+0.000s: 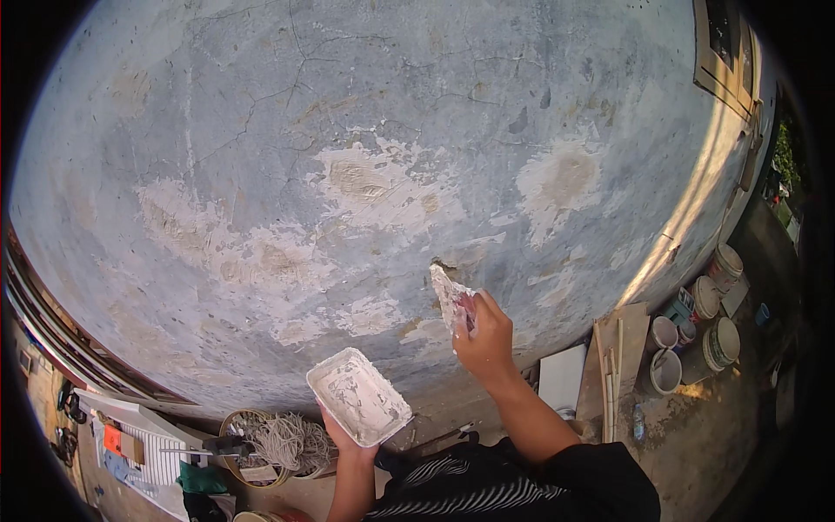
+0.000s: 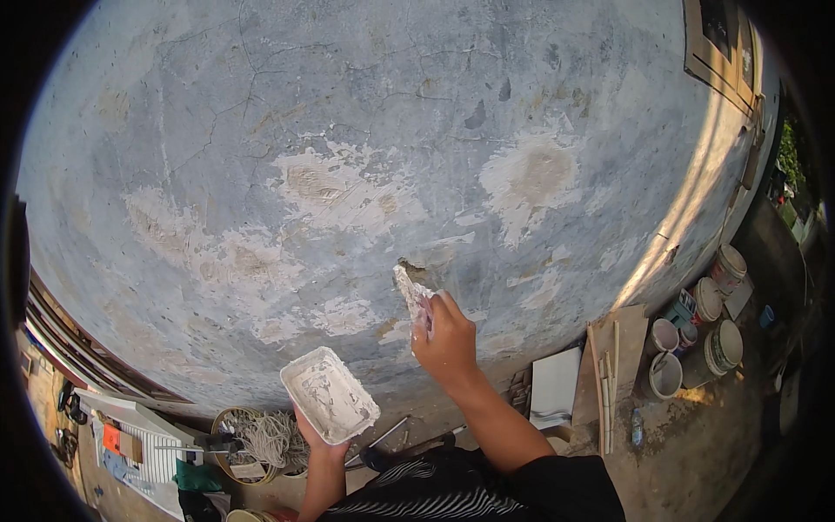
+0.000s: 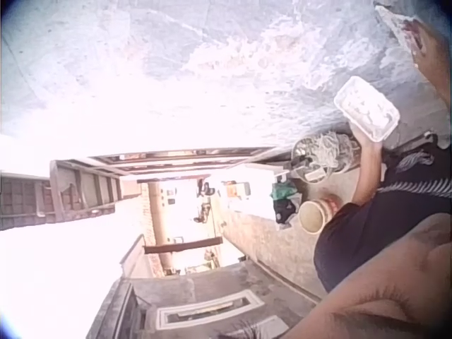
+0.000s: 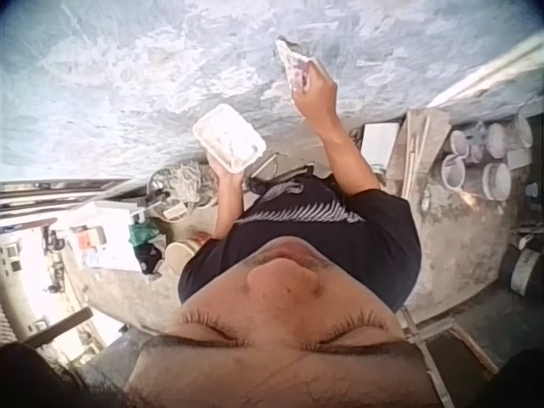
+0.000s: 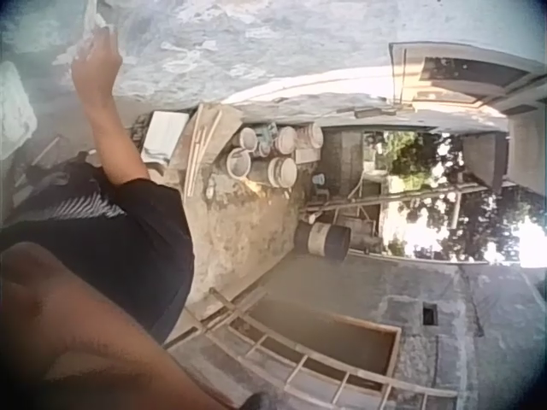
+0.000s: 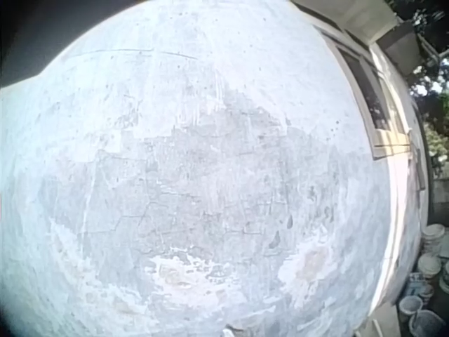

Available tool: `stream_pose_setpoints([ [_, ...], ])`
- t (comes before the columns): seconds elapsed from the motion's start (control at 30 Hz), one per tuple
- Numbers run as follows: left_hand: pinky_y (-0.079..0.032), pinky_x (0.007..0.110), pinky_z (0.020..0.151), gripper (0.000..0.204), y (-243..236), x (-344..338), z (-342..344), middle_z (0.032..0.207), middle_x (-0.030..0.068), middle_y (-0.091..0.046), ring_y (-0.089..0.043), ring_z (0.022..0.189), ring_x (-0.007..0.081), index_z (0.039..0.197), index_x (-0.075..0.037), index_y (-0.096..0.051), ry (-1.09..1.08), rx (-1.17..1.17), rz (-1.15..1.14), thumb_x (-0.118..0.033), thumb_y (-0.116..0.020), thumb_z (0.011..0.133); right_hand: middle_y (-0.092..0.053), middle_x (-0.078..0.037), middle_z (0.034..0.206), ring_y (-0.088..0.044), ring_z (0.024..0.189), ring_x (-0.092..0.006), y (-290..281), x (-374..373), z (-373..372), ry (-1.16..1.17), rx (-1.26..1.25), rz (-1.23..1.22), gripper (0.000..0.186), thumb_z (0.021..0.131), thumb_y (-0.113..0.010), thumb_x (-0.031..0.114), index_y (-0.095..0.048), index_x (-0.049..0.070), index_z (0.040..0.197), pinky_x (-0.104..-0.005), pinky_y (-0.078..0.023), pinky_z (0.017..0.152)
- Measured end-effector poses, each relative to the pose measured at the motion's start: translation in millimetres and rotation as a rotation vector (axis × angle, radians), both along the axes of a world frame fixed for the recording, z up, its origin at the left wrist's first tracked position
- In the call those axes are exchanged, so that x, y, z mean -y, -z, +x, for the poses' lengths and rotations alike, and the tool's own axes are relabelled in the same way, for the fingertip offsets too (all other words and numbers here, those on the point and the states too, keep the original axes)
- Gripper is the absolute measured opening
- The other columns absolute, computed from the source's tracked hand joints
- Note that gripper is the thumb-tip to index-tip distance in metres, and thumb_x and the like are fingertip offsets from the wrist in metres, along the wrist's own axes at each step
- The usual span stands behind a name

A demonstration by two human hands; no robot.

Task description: Applying wall patch or putty to a damaged exterior wall using a spreader.

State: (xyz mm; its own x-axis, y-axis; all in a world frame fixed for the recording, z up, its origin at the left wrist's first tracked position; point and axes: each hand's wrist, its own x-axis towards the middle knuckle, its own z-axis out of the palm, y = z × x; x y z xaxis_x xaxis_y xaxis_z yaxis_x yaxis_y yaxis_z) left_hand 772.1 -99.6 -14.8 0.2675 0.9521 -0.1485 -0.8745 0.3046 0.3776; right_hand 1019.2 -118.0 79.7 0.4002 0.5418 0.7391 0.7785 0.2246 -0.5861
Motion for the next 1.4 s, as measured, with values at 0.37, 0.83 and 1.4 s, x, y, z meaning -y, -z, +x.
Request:
stream_pose_setpoints([
  [0.37, -0.051, 0.055, 0.097, 0.061, -1.5, -3.6, -0.5, 0.136, 0.0109, -0.059, -0.061, 0.118, 0.0353, 0.144, -0.012, -0.047, 0.006, -0.024, -0.007, -0.054, -0.037, 0.101, -0.06, -0.023, 0.09, -0.06, 0.086, -0.0466, -17.4, 8.8, 2.9, -0.04, -0.11, -0.197, 0.02, 0.078, -0.061, 0.003, -0.059, -0.003, 0.097, -0.0478, -0.05, 0.073],
  [0.83, -0.053, 0.055, 0.095, 0.063, -11.6, -7.8, -9.0, 0.135, 0.0124, -0.059, -0.063, 0.115, 0.0362, 0.145, -0.011, -0.045, -0.007, -0.018, 0.009, -0.055, -0.035, 0.101, -0.057, -0.018, 0.092, -0.061, 0.083, -0.0423, 0.5, 9.0, 1.7, -0.027, -0.01, -0.215, 0.023, 0.077, -0.065, 0.005, -0.057, -0.002, 0.098, -0.0474, -0.051, 0.07],
  [1.4, -0.052, 0.055, 0.096, 0.062, -0.5, -8.0, -2.7, 0.136, 0.0111, -0.059, -0.062, 0.117, 0.0353, 0.145, -0.013, -0.045, -0.004, -0.041, 0.0, -0.055, -0.035, 0.101, -0.058, -0.018, 0.094, -0.061, 0.084, -0.0426, 10.6, 4.2, -1.4, -0.014, -0.087, -0.243, 0.022, 0.078, -0.064, 0.006, -0.057, -0.002, 0.098, -0.0484, -0.051, 0.07],
])
